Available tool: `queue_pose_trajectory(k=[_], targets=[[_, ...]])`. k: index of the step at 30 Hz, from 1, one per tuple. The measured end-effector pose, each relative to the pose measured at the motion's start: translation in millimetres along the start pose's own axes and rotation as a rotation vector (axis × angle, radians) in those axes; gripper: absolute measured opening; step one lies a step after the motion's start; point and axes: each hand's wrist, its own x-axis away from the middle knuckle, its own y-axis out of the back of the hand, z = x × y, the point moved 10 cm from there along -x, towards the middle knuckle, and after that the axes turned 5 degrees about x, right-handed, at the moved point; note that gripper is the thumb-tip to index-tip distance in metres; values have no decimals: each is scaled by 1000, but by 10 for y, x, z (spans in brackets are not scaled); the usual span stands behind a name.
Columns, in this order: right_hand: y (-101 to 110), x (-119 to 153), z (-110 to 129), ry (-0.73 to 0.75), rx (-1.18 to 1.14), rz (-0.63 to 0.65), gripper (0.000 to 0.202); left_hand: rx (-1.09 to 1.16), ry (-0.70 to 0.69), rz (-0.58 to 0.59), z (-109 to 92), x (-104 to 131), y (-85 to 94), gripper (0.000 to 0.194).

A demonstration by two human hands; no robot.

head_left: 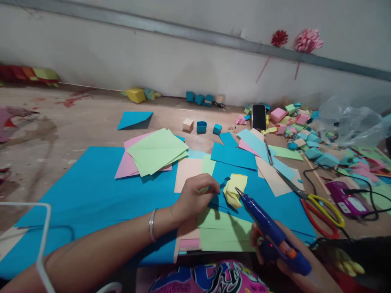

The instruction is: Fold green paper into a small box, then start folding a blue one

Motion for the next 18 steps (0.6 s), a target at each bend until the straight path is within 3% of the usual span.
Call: queue_pose_trajectory(k=[5,9,18], targets=[[-49,-51,-12,-49,-67,-43,54,-18,-32,13,-31,2,-20,19],[-121,-84,6,-91,-54,-6,48,-48,-56,13,-37,9,-26,20],[-54,-137,-49,-123,10,-28,40,-42,-56,23,-43,17,-32,19]])
